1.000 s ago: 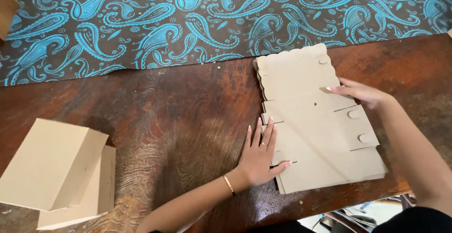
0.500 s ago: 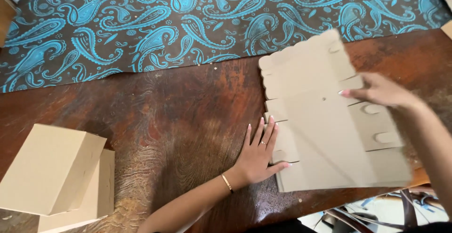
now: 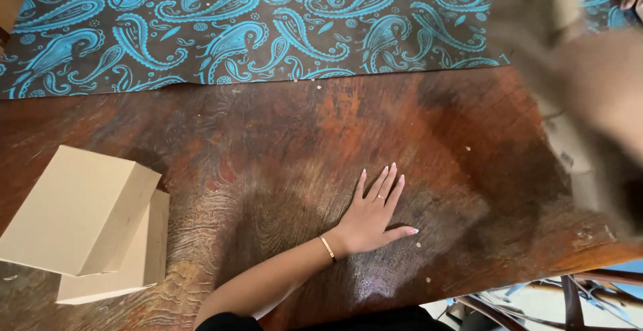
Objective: The person assembles a flat cardboard box by folding along pre-scored lines and interlocking tabs. They fold the side flaps, tuck the bottom tabs into slots, and close the top flaps to form a finished box, then place it with other completed boxes.
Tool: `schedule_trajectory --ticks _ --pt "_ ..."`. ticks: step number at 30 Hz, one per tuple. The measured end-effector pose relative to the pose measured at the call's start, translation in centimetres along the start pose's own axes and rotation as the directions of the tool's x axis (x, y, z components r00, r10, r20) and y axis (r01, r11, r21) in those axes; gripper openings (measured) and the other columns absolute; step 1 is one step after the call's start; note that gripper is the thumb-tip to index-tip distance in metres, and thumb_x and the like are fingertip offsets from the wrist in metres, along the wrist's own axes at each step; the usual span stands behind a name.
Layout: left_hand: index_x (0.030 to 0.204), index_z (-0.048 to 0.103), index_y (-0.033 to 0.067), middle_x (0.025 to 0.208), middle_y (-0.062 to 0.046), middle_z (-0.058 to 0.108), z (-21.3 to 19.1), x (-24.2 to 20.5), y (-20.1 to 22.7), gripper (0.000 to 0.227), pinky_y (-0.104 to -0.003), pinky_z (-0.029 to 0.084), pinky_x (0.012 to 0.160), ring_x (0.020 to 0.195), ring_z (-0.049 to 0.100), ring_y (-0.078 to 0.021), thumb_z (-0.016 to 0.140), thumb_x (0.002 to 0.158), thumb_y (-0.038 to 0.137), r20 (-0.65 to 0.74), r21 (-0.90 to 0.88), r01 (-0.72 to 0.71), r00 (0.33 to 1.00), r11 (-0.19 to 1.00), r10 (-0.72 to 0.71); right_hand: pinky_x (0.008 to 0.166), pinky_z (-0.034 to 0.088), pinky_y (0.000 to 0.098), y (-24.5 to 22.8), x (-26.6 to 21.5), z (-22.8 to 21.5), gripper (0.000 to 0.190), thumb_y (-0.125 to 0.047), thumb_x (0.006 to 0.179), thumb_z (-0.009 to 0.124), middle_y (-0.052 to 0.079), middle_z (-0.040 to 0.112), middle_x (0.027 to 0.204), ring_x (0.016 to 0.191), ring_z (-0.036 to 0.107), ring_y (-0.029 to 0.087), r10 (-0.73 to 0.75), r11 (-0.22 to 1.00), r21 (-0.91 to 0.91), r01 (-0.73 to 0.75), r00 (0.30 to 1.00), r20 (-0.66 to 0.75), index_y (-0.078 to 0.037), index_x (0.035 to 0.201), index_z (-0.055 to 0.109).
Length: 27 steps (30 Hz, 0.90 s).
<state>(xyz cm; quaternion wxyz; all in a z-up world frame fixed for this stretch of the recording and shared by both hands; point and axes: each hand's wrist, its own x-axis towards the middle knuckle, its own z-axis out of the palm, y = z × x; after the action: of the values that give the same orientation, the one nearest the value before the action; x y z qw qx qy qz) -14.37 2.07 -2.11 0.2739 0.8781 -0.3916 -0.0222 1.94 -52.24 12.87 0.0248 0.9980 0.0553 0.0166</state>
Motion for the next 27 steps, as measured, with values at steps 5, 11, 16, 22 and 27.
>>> schedule_trajectory --ticks 5,11,16,22,27 --pt "0.159 0.018 -0.0048 0.167 -0.030 0.010 -1.2 0.1 0.3 0.098 -0.066 0.002 0.123 0.156 0.014 -0.0388 0.038 0.095 0.067 -0.006 -0.030 0.008 1.000 1.000 -0.008 0.052 0.050 0.0433 -13.0 1.4 11.0 0.015 -0.020 0.082 0.068 0.011 0.068 0.073 0.062 0.070 0.031 -0.153 0.970 -0.205 0.134 0.985 -0.081 -0.011 0.094 0.068" --pt "0.160 0.010 -0.0056 0.165 -0.031 0.015 -2.1 1.5 0.2 0.094 -0.059 0.015 0.124 0.153 0.022 -0.0421 0.031 0.100 0.064 0.071 -0.713 0.165 0.984 0.681 -0.165 0.043 0.048 0.0415 -30.7 0.6 16.9 0.009 -0.017 0.082 0.061 0.006 0.062 0.065 0.055 0.067 0.028 -0.339 0.857 -0.444 0.263 0.935 -0.101 -0.011 0.077 0.066" --pt "0.164 0.003 0.0057 0.169 -0.026 0.005 -4.6 6.7 -0.1 0.114 -0.065 0.005 0.125 0.155 0.006 -0.0460 0.026 0.089 0.088 0.251 -0.905 0.133 0.933 -0.404 -0.257 0.038 0.052 0.0504 -41.1 1.3 15.7 0.022 -0.010 0.088 0.061 0.005 0.067 0.057 0.056 0.073 0.029 0.150 0.974 -0.184 -0.134 0.986 0.079 -0.009 0.071 0.075" --pt "0.161 0.029 0.0135 0.167 -0.018 0.027 -4.1 8.6 -3.1 0.103 -0.052 0.014 0.129 0.154 0.023 -0.0374 0.038 0.088 0.085 0.221 -0.929 -0.004 0.796 -0.369 -0.564 0.056 0.052 0.0523 -42.9 2.6 2.1 0.010 -0.015 0.073 0.069 0.007 0.072 0.065 0.070 0.072 0.031 -0.181 0.894 -0.321 0.313 0.907 0.379 -0.014 0.078 0.077" --pt "0.154 0.039 0.0050 0.129 -0.018 0.059 2.2 11.1 -4.8 0.085 -0.040 0.056 0.099 0.116 0.064 -0.0291 0.081 0.089 0.039 0.089 -0.979 -0.071 0.697 -0.192 -0.711 0.109 0.038 0.0689 -33.7 8.0 -3.0 0.071 -0.035 0.085 0.058 0.029 0.060 0.140 0.128 0.052 0.057 -0.265 0.916 0.368 0.161 0.931 0.250 -0.007 0.150 0.051"
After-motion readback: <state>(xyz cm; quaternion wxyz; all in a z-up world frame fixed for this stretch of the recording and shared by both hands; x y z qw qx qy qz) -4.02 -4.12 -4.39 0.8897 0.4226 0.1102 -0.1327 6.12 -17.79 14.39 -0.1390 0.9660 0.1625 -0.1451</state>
